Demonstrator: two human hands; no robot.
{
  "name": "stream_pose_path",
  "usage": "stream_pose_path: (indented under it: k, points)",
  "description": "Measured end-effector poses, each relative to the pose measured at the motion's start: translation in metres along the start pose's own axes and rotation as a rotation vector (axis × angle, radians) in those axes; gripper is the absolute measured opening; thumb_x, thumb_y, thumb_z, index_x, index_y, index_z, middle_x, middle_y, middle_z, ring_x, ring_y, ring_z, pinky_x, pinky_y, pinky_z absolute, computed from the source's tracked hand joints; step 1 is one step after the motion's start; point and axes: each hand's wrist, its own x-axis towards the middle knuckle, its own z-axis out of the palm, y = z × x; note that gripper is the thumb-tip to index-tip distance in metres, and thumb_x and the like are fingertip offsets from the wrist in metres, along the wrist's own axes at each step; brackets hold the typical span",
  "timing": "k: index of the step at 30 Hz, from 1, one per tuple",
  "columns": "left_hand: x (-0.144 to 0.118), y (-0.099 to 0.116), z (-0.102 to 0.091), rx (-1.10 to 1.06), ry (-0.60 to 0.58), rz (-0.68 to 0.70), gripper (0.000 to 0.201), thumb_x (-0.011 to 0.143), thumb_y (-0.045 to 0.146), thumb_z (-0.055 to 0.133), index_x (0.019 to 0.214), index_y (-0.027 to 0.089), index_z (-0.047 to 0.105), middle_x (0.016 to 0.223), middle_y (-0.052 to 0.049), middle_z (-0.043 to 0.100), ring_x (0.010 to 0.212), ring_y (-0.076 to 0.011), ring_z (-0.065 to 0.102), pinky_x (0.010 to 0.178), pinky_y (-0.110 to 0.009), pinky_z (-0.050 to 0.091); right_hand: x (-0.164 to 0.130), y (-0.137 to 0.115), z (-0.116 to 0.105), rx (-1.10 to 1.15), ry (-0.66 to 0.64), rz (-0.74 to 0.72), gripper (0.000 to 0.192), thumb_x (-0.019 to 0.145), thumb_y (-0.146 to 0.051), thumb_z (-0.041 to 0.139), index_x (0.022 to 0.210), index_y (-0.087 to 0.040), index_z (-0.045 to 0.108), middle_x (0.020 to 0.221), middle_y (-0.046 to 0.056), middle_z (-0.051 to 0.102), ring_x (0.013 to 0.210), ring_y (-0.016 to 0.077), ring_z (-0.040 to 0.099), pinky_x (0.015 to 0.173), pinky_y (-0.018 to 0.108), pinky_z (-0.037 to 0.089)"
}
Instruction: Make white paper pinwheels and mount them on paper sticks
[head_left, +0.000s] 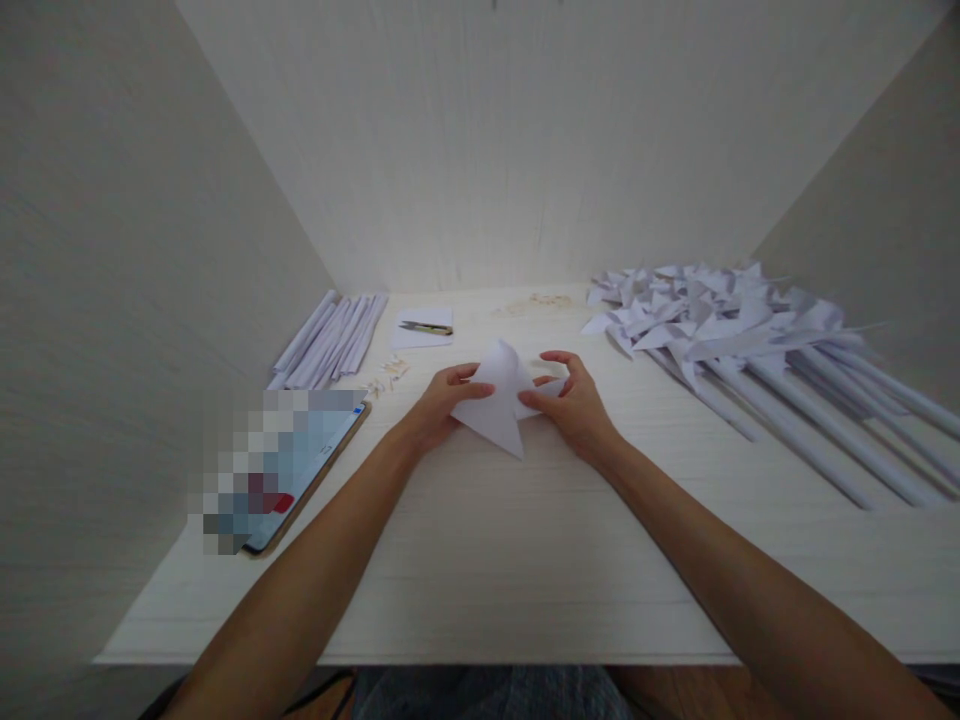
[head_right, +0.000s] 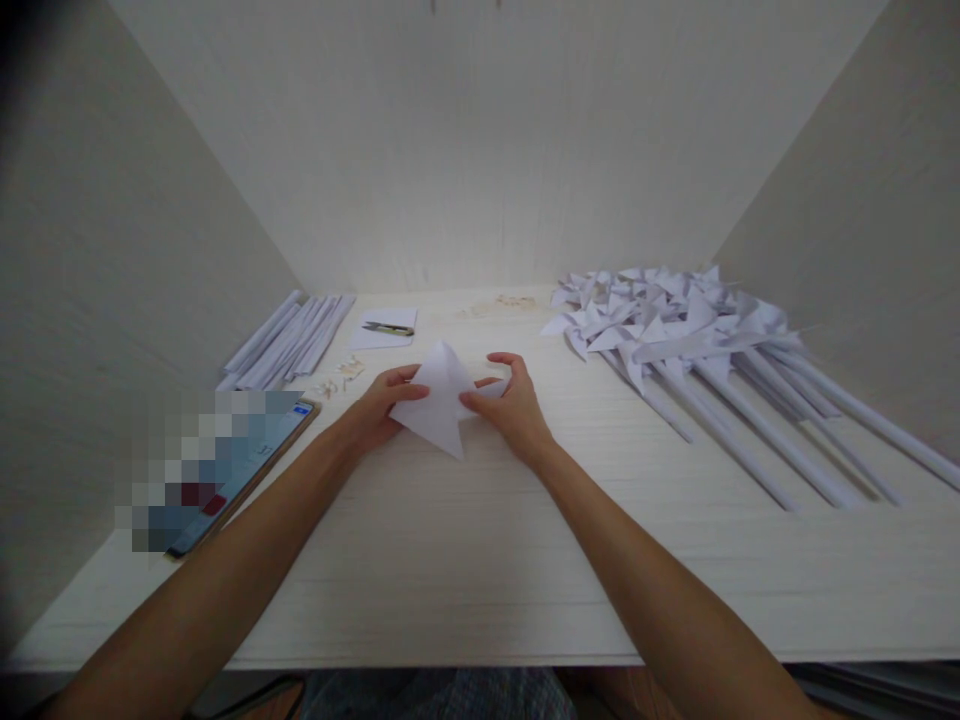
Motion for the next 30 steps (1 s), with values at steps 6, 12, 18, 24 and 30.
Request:
stream_pose_path:
  k: [6,12,18,24,30]
  points:
    - [-0.0011,-0.0049,0.0043,0.224,0.093,0.015,0.032,0.045,0.016,0.074,0.075,0.013,0.065,0.067,-0.005,0.067,0.053,-0.0142,0.059,0.052,-0.025,0.045,-0.0046,-0.0077,0.0023,-0.169,-0.046,0.009,0.063,0.049,-0.021,0.068,0.104,-0.021,0.038,0.064,-0.006,0.059,0.049,0.0105,0.054,0.048,0.024,0.042]
    - [-0.0019,-0.0061,0.0057,0.252,0.102,0.006,0.020,0.046,0.017,0.073,0.064,0.014,0.065,0.058,-0.004,0.066,0.048,-0.0132,0.057,0.045,-0.023,0.044,-0.0051,-0.0096,0.0023,-0.218,-0.090,0.013,0.070,0.049,-0.021,0.067,0.112,-0.021,0.037,0.065,-0.006,0.058,0.051,0.0109,0.055,0.049,0.023,0.043]
    - [-0.0019,-0.0056,0.0044,0.288,0.101,-0.026,0.016,0.044,0.015,0.072,0.059,0.013,0.066,0.055,-0.005,0.065,0.045,-0.0135,0.056,0.043,-0.023,0.044,-0.0042,-0.0088,0.0006,-0.220,-0.120,0.002,0.072,0.049,-0.018,0.067,0.114,-0.020,0.038,0.064,-0.007,0.058,0.051,0.0106,0.055,0.048,0.023,0.043]
    - [-0.0007,-0.0045,0.0025,0.315,0.101,-0.039,0.015,0.042,0.013,0.070,0.057,0.014,0.066,0.055,-0.006,0.066,0.046,-0.0149,0.057,0.042,-0.024,0.043,-0.0046,-0.0079,0.0001,-0.226,-0.162,-0.012,0.068,0.051,-0.018,0.067,0.113,-0.020,0.037,0.064,-0.006,0.059,0.052,0.0115,0.056,0.050,0.024,0.044]
    - [-0.0020,-0.0034,0.0043,0.300,0.125,-0.051,0.016,0.040,0.012,0.070,0.055,0.014,0.065,0.055,-0.006,0.066,0.047,-0.0165,0.058,0.045,-0.027,0.044,-0.0043,-0.0055,0.0030,-0.231,-0.159,-0.032,0.067,0.051,-0.024,0.068,0.110,-0.022,0.037,0.066,-0.006,0.058,0.051,0.0113,0.054,0.048,0.024,0.043]
